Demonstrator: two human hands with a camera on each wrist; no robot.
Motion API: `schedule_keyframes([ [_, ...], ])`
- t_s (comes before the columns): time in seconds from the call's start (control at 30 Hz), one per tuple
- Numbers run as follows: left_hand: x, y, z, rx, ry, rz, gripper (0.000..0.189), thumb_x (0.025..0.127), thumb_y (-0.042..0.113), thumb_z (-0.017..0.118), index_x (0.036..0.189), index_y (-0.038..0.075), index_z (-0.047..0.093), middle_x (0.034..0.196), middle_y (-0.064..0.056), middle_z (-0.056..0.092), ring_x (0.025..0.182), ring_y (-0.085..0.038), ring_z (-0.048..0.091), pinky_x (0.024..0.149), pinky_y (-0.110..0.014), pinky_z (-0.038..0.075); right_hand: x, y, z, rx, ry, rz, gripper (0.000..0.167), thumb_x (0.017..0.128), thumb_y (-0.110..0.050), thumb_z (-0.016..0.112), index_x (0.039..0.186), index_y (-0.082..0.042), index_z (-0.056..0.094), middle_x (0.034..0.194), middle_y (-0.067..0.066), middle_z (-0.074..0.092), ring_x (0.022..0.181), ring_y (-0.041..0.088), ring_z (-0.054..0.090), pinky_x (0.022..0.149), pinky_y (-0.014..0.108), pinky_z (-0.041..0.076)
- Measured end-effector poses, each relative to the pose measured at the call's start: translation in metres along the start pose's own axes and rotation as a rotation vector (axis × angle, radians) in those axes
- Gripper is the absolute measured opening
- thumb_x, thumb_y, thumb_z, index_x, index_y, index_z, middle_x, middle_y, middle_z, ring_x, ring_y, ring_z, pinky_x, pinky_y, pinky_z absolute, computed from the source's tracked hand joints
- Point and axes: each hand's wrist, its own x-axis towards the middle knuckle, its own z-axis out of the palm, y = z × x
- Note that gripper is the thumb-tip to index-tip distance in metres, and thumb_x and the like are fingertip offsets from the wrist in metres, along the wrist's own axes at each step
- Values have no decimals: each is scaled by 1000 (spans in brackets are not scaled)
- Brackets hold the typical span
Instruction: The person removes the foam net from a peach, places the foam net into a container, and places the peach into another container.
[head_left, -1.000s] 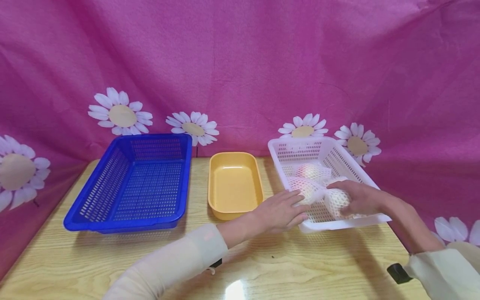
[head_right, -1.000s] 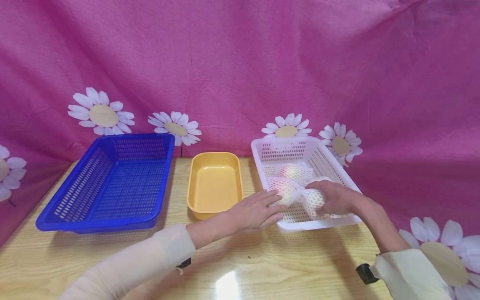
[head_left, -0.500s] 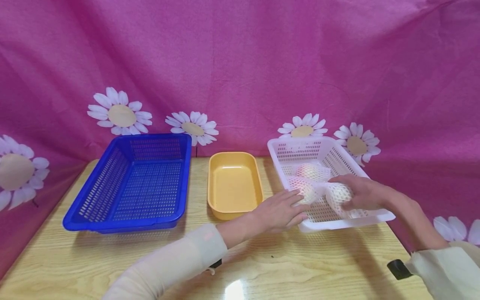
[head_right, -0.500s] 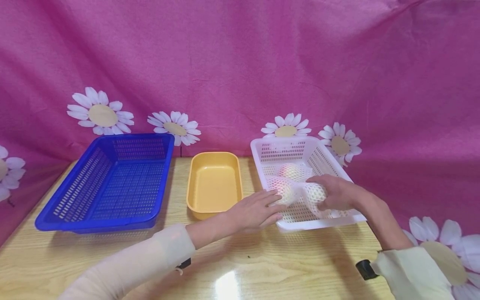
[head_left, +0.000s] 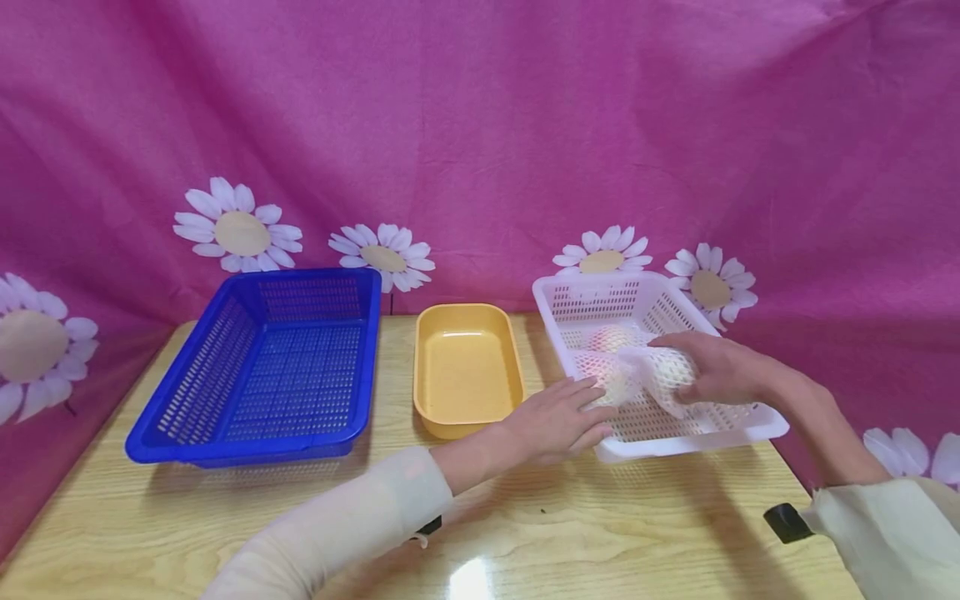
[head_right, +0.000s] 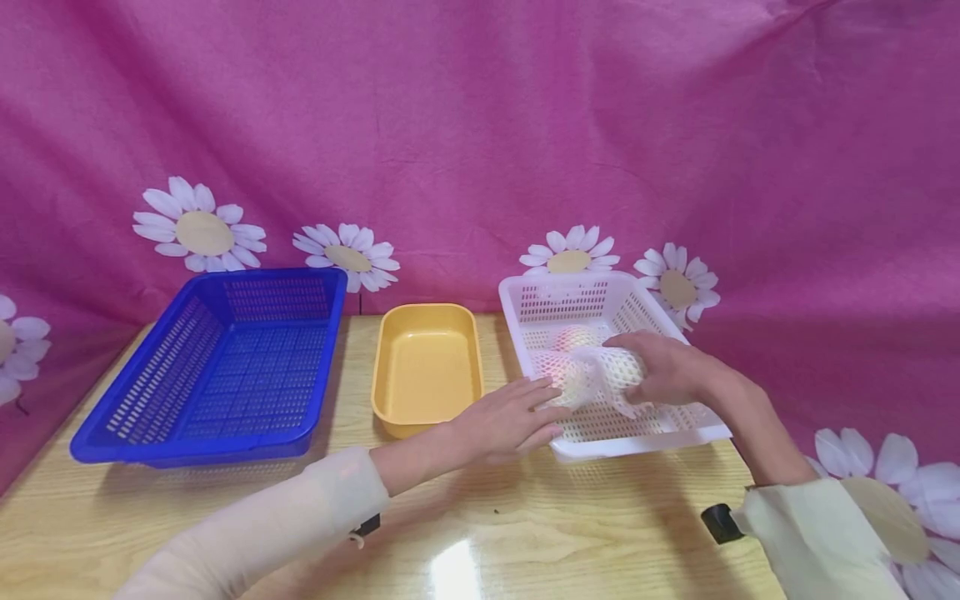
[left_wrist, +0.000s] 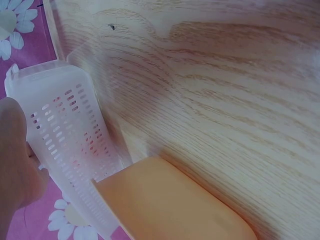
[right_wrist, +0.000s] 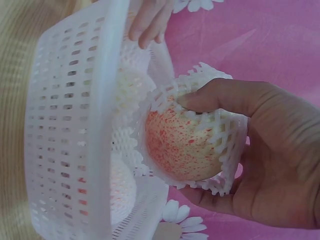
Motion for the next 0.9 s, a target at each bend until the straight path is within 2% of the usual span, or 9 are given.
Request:
schedule_keyframes([
  [0.27, -3, -3, -1, 12, 33, 13, 48, 110, 41, 27, 150, 24, 48, 156, -7, 40, 146, -23, 28, 120, -35, 18, 6, -12, -6, -18, 38, -57, 71, 77, -6, 81, 141, 2, 50, 140, 26, 50, 122, 41, 50, 97, 64, 43],
  [0.5, -4, -6, -2, -32, 54, 21, 48, 109, 41, 30, 150, 22, 47, 155, -8, 40, 146, -23, 28, 119, -33, 18, 11, -20, -6, -15, 47, -64, 72, 78, -7, 80, 143, 0, 48, 142, 26, 47, 120, 40, 51, 95, 63, 45],
  [0.67, -5, -14, -8, -60, 147, 27, 45, 108, 36, 39, 147, 16, 50, 148, -9, 49, 142, -23, 36, 119, -31, 20, 14, -26, -5, -28, 55, -62, 73, 77, -8, 80, 143, -1, 49, 142, 25, 49, 114, 35, 52, 93, 61, 46],
  [0.8, -8, -22, -15, -78, 235, 29, 43, 107, 32, 47, 145, 12, 52, 140, -10, 55, 135, -23, 44, 116, -30, 27, 16, -31, -4, -32, 64, -64, 72, 76, -8, 81, 142, -2, 51, 139, 23, 52, 110, 33, 53, 91, 60, 47],
  [0.9, -10, -27, -20, -100, 275, 22, 44, 106, 32, 49, 145, 12, 52, 137, -10, 56, 129, -22, 48, 112, -30, 32, 18, -34, -2, -27, 74, -75, 71, 75, -7, 81, 140, -2, 52, 137, 21, 54, 111, 32, 54, 92, 58, 47],
])
